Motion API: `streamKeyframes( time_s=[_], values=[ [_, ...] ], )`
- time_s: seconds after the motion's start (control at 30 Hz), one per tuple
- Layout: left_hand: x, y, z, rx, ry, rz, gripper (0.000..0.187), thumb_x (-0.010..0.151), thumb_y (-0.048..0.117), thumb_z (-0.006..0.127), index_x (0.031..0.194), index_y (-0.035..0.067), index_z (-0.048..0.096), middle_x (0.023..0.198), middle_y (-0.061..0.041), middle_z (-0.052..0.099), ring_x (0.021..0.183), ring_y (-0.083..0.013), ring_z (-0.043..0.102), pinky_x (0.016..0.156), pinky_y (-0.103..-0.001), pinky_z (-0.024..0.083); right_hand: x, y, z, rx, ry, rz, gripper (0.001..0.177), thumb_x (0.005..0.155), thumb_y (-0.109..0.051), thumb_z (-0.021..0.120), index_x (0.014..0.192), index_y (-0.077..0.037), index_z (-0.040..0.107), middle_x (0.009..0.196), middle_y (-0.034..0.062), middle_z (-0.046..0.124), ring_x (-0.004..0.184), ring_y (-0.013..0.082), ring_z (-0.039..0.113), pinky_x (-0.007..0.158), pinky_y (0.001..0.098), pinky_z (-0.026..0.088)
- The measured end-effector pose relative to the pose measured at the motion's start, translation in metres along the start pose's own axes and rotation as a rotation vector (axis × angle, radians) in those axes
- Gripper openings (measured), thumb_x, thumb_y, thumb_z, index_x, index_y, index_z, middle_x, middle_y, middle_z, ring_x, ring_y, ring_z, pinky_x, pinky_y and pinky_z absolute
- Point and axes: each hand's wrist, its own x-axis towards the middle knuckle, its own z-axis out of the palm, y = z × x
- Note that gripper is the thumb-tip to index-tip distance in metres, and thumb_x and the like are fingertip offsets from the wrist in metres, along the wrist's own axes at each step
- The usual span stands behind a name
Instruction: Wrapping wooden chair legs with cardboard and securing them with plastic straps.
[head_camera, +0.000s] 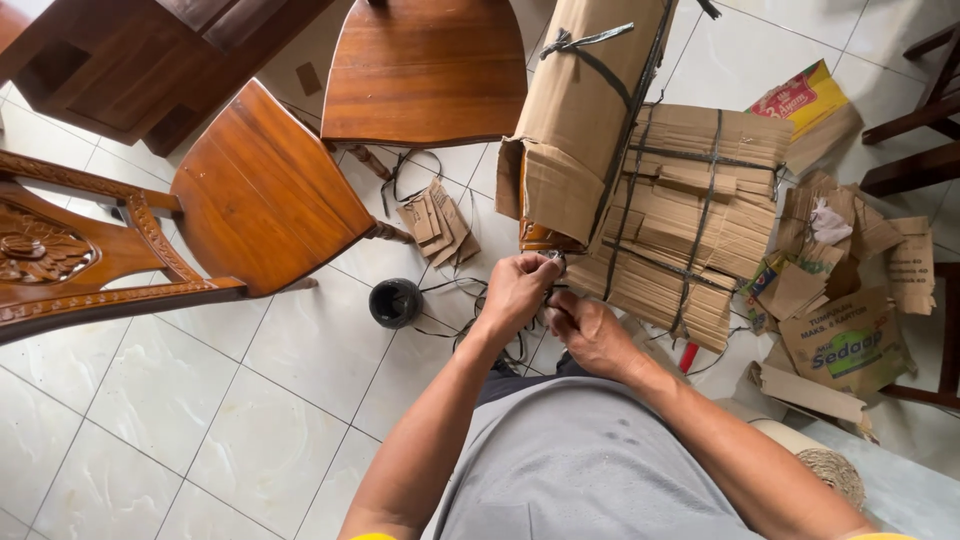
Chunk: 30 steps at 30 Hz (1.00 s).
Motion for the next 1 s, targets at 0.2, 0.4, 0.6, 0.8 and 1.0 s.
streamKeyframes(
  time_s=[0.2, 0.4, 0.6, 0.8, 1.0],
  values=[
    [0.001, -0.003, -0.001, -0.083, -0.001, 0.019, 0.02, 0.083, 0.031, 0.07, 0.085, 0.013, 0.08, 0.064, 0.001, 0.063, 0.066, -0.0093, 0.055, 0.059, -0.023, 0.04, -0.001, 0.014, -0.01, -0.007, 0.129, 0.099, 0.018, 0.094, -0.016, 0.06, 0.085, -0.009, 0.074, 0.06, 0.0097, 0.068, 0.062, 0.025, 0.068, 0.061, 0.0388, 0.056],
    [0.0, 0.002, 0.008, -0.015, -0.045, 0.042, 0.02, 0.081, 0.03, 0.072, 0.089, 0.013, 0.08, 0.065, -0.004, 0.067, 0.07, -0.0122, 0.057, 0.062, -0.029, 0.042, 0.004, -0.033, -0.007, 0.07, 0.212, 0.135, 0.037, 0.091, -0.021, 0.075, 0.117, 0.002, 0.062, 0.099, 0.0241, 0.076, 0.09, 0.0371, 0.076, 0.071, 0.05, 0.062],
    [0.001, -0.002, 0.004, -0.013, -0.04, 0.046, 0.022, 0.082, 0.029, 0.073, 0.089, 0.011, 0.08, 0.069, -0.007, 0.07, 0.074, -0.0159, 0.061, 0.065, -0.03, 0.046, 0.005, -0.029, 0.005, 0.546, 0.256, 0.177, 0.006, 0.101, 0.0, 0.056, 0.098, 0.003, 0.06, 0.072, 0.0066, 0.057, 0.06, 0.016, 0.063, 0.047, 0.0299, 0.055],
    [0.0, 0.001, 0.004, 0.027, 0.047, -0.01, 0.021, 0.081, 0.029, 0.069, 0.084, 0.011, 0.08, 0.068, -0.009, 0.07, 0.071, -0.0194, 0.065, 0.065, -0.034, 0.049, 0.011, -0.017, 0.002, 0.208, 0.181, 0.049, 0.019, 0.1, -0.008, 0.059, 0.088, 0.0, 0.07, 0.058, 0.0135, 0.065, 0.048, 0.0201, 0.065, 0.04, 0.033, 0.051],
    [0.01, 0.003, 0.014, 0.109, 0.08, -0.075, 0.022, 0.078, 0.031, 0.07, 0.072, 0.011, 0.077, 0.068, -0.015, 0.07, 0.078, -0.0342, 0.072, 0.069, -0.041, 0.053, 0.015, -0.007, -0.001, 0.171, 0.119, -0.052, 0.026, 0.102, -0.004, 0.048, 0.084, 0.002, 0.066, 0.055, 0.0165, 0.065, 0.046, 0.0249, 0.066, 0.043, 0.0366, 0.055]
  ],
)
